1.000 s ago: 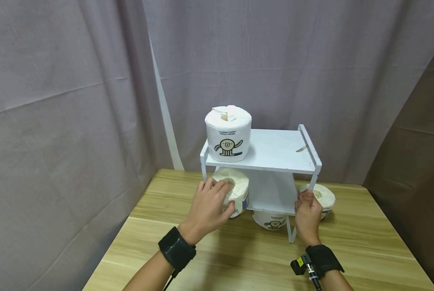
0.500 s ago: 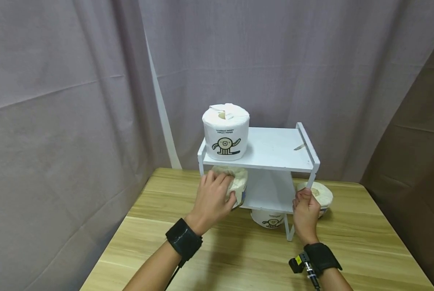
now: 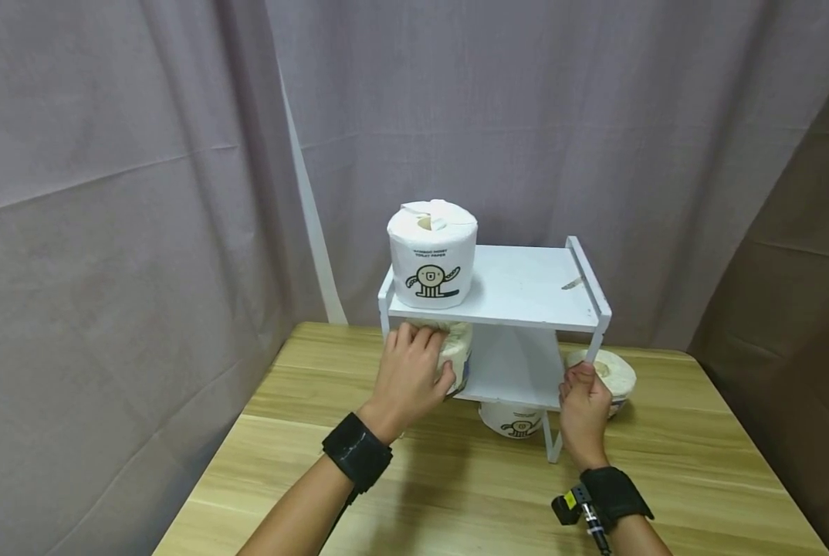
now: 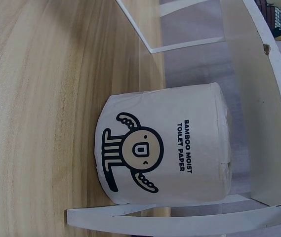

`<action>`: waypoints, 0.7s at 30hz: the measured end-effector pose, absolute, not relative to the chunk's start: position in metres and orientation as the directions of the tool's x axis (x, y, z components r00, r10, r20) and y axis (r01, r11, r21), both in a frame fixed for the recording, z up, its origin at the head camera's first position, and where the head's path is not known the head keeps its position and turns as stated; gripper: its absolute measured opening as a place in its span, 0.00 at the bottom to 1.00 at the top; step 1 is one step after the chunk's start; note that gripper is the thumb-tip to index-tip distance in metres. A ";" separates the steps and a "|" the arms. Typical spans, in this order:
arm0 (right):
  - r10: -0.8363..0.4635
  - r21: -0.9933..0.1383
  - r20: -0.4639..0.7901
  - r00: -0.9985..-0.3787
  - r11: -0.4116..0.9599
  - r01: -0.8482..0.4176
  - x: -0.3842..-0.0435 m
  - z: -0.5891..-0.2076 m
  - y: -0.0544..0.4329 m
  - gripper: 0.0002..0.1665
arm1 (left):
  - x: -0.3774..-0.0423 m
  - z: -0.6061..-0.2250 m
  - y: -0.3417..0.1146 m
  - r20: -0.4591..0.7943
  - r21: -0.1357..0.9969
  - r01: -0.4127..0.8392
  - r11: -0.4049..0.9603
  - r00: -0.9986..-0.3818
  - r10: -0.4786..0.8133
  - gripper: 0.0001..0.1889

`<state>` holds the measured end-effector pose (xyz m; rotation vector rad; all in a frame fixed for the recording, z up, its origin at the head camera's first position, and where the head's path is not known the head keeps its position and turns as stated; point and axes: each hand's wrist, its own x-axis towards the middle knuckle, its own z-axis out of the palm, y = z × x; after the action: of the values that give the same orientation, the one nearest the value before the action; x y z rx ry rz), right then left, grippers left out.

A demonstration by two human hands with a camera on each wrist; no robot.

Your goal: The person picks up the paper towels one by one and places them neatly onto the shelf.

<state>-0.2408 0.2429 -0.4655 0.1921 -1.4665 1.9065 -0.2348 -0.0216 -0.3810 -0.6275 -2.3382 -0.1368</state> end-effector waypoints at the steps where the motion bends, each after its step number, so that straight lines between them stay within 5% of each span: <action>1: 0.442 -0.783 0.516 -0.734 -0.103 -0.613 -0.241 -0.466 0.243 0.31 | -0.235 -0.381 -0.022 0.659 -0.083 0.473 0.877 -0.634 0.404 0.21; 21: 0.420 -0.769 0.529 -0.738 -0.130 -0.626 -0.241 -0.466 0.245 0.30 | -0.228 -0.362 -0.040 0.573 -0.346 0.459 0.818 -0.587 0.572 0.24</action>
<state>-0.2405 0.2448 -0.4663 0.2390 -1.4471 1.9321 -0.2280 -0.0400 -0.3621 -0.7532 -2.2991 0.2093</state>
